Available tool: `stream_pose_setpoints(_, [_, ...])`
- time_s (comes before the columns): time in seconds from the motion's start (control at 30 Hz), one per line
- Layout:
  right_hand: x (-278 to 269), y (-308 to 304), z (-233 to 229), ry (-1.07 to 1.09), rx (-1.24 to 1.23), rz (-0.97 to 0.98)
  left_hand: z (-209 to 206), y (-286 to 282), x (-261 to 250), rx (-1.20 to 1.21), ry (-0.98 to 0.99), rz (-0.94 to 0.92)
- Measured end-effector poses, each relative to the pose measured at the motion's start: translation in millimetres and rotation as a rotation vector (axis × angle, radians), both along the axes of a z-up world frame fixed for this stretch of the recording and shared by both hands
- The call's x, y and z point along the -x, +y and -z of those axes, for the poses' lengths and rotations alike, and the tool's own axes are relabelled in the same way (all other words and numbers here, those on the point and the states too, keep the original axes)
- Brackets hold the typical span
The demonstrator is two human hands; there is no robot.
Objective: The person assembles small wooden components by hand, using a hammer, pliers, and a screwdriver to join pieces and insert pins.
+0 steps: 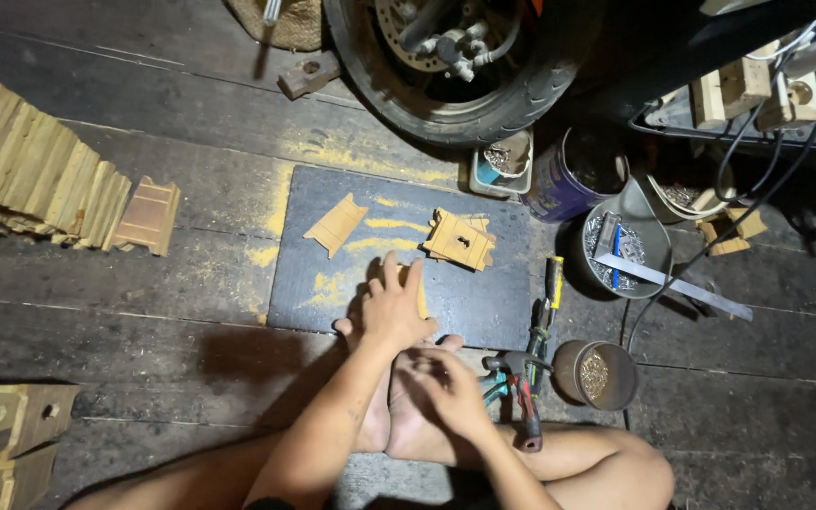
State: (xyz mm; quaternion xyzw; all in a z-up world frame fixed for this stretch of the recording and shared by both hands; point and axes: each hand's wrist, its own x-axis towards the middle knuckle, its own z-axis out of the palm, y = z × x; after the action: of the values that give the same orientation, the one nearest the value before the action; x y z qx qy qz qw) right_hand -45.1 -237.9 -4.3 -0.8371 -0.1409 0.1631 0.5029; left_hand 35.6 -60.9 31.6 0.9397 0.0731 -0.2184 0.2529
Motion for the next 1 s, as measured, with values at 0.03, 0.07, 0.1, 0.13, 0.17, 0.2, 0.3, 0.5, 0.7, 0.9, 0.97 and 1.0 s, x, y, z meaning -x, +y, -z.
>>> stream_pose_setpoints(0.03, [-1.2, -15.1, -3.3, -0.001, 0.002, 0.002, 0.4, -1.6, -4.4, 0.002, -0.001, 0.002])
stream_pose_setpoints(0.07, [-3.3, -29.7, -6.8, -0.037, 0.062, 0.087, 0.7, -2.1, -8.2, -0.005, -0.031, 0.098])
stream_pose_setpoints(0.1, [-5.6, -44.2, -10.6, -0.074, 0.121, 0.171, 0.6, -2.6, -12.1, -0.013, -0.061, 0.193])
stream_pose_setpoints(0.13, [-11.2, -65.3, -7.1, -0.076, 0.121, 0.173, 3.1, -1.5, -15.2, -0.013, -0.064, 0.194])
stream_pose_setpoints(0.17, [-17.1, -86.8, -4.0, -0.126, 0.156, 0.276, 5.2, -1.0, -18.7, -0.072, -0.097, 0.315])
stream_pose_setpoints(0.2, [-24.3, -108.3, -0.9, -0.179, 0.188, 0.384, 6.4, -0.9, -24.6, -0.134, -0.134, 0.440])
stream_pose_setpoints(0.3, [-42.4, -168.6, -3.2, -0.250, 0.322, 0.552, -17.4, 9.0, -26.4, -0.201, -0.109, 0.353])
stream_pose_setpoints(0.5, [-78.3, -293.0, 71.1, 0.071, 0.842, 0.387, 19.6, 29.7, -21.4, 0.080, -0.151, 0.514])
stream_pose_setpoints(0.7, [-125.1, -336.1, 142.7, 0.241, 1.036, 0.263, 5.7, 32.8, -4.0, 0.190, -0.262, 0.520])
stream_pose_setpoints(0.9, [-109.2, -288.9, 86.1, 0.264, 0.921, 0.232, 120.9, 24.5, -30.6, 0.602, -0.396, -0.257])
stream_pose_setpoints(0.97, [-105.2, -267.8, 54.2, 0.256, 0.913, 0.250, 127.7, 28.3, -30.1, 0.643, -0.410, -0.288])
stream_pose_setpoints(1.0, [-100.3, -257.3, 39.5, 0.254, 0.900, 0.274, 131.4, 30.2, -28.8, 0.682, -0.420, -0.311])
